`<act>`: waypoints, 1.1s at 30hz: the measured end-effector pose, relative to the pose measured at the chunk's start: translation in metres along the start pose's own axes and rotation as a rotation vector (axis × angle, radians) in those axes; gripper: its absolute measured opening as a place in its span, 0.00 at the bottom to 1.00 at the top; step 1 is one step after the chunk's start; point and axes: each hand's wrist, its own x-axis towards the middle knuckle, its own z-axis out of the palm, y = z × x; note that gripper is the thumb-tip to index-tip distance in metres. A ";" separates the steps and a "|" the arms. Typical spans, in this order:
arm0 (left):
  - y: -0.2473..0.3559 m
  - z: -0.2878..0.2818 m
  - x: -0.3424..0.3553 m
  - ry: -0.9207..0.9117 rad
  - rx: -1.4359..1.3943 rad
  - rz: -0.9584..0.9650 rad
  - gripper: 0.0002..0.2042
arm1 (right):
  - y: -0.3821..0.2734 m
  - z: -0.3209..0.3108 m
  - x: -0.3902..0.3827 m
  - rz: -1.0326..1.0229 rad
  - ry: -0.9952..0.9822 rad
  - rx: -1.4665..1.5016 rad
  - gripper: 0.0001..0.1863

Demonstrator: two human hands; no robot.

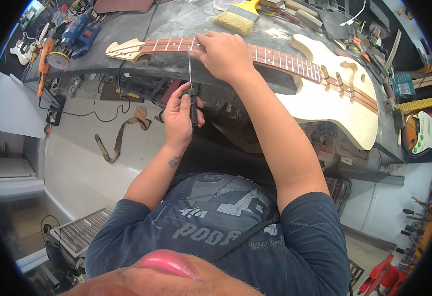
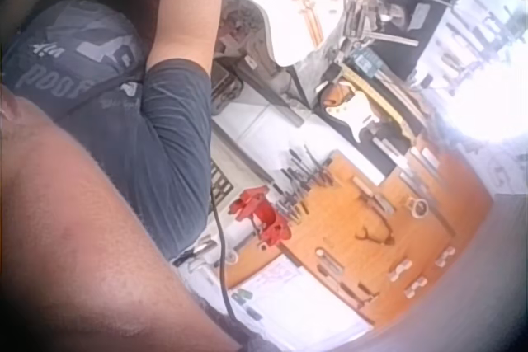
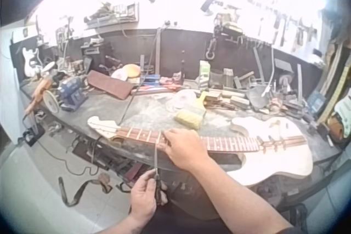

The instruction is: The person uses a thin file to refine the slots on the nut of a guitar neck and later lifts the guitar body from the workbench.

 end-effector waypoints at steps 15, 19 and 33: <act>0.019 -0.016 0.010 0.044 0.656 0.375 0.16 | -0.004 -0.003 0.001 0.067 -0.034 0.068 0.22; 0.008 -0.037 -0.020 0.061 0.356 0.160 0.19 | -0.011 -0.005 -0.001 0.069 0.032 -0.009 0.22; 0.001 -0.046 -0.035 0.011 0.368 0.111 0.20 | -0.013 -0.005 0.002 0.126 -0.042 -0.027 0.20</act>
